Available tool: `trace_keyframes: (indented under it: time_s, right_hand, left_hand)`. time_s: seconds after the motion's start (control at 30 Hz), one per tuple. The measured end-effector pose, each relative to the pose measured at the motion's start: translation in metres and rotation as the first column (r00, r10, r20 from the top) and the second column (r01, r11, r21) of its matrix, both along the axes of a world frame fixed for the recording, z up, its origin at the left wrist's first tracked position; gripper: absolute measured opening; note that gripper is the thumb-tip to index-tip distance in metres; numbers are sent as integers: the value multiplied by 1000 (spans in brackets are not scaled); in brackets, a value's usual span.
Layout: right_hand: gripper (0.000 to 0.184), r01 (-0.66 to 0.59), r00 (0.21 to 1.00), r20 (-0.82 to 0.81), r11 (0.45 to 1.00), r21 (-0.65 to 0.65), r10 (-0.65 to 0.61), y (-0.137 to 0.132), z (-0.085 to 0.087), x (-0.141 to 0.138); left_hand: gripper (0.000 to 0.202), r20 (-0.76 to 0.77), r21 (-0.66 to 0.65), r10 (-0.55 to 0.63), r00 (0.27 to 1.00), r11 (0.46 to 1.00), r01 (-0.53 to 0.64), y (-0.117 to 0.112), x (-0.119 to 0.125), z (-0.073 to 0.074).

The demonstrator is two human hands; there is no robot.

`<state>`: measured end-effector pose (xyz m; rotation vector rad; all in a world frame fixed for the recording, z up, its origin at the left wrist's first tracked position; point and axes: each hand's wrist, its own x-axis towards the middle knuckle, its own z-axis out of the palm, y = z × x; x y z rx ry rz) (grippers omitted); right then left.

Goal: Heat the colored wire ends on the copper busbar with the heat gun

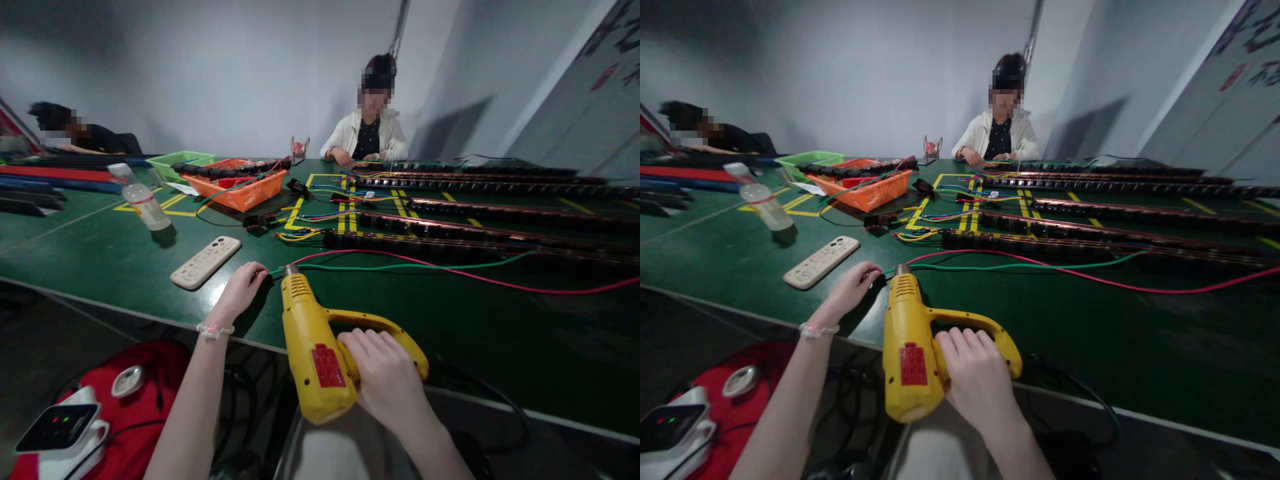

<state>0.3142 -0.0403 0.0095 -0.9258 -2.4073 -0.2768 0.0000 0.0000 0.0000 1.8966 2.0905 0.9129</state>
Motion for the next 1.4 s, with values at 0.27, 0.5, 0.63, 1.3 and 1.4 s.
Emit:
trace_keyframes:
  time_s: [0.27, 0.5, 0.63, 1.3, 1.4]
  right_hand:
    - [22, 15, 996, 86, 990, -141, -3, 28, 8, -1]
    - [27, 174, 980, 150, 938, -299, -134, 62, 23, 0]
    - [31, 219, 972, 167, 905, -365, -168, 72, 32, 2]
    - [93, -13, 1000, -18, 914, -406, 6, 25, 13, -36]
    - [92, -31, 999, -40, 932, -360, 18, 23, 8, -46]
  left_hand:
    - [34, -155, -23, 17, 988, 1000, -21, 9, 0, 3]
    - [32, -154, 5, 5, 988, 1000, -5, 39, -2, 6]
    - [32, -185, 4, 49, 982, 999, -49, 65, -4, 7]
    - [51, -89, -57, 186, 979, 980, -191, 74, -9, 12]
    - [55, -68, -71, 195, 978, 977, -200, 72, -12, 12]
